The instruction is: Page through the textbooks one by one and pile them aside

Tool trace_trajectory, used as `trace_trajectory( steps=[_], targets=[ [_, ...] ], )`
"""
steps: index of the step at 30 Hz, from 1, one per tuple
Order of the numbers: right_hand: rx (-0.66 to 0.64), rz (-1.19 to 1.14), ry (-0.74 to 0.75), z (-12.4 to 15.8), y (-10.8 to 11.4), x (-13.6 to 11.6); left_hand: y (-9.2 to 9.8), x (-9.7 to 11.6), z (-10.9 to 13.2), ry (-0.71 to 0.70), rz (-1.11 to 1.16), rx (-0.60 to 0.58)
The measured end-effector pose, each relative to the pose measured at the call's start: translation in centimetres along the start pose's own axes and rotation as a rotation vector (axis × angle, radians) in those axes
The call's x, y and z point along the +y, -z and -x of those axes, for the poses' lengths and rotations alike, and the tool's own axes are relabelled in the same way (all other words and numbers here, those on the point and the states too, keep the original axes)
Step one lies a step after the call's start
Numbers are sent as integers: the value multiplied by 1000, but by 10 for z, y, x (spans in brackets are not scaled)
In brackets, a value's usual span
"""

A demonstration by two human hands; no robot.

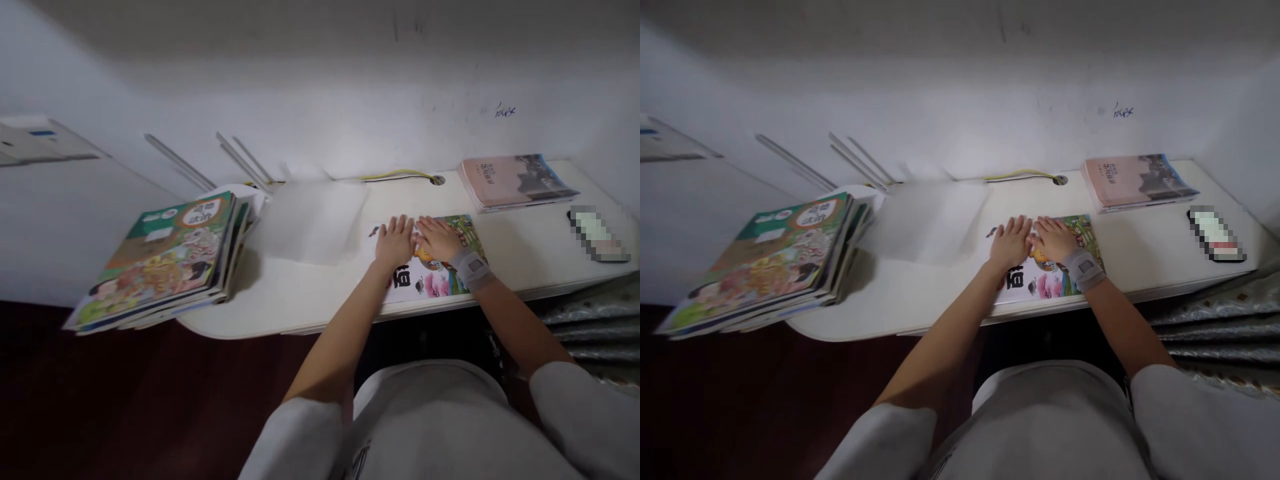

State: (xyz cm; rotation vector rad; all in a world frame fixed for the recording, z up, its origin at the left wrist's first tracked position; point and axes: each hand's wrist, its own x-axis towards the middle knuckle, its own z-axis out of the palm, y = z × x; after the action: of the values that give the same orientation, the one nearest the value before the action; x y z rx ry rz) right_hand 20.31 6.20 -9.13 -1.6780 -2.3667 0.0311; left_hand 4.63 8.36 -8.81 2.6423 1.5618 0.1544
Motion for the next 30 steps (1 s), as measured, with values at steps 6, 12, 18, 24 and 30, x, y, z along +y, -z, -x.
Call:
trace_trajectory(
  steps=[6, 12, 18, 24, 30],
  targets=[
    [-29, 164, -46, 19, 9, 40, 2, -55, 18, 181, -17, 48],
    [72, 171, -246, 22, 3, 61, -5, -56, 25, 396, -36, 191],
    [94, 178, -300, 21, 0, 63, 0, -60, 25, 411, 150, 262],
    [131, 150, -312, 20, -1, 63, 12, -73, 16, 523, 791, 451],
    [199, 89, -226, 19, 4, 68, 29, -77, 7, 339, 1337, 303]
  ],
)
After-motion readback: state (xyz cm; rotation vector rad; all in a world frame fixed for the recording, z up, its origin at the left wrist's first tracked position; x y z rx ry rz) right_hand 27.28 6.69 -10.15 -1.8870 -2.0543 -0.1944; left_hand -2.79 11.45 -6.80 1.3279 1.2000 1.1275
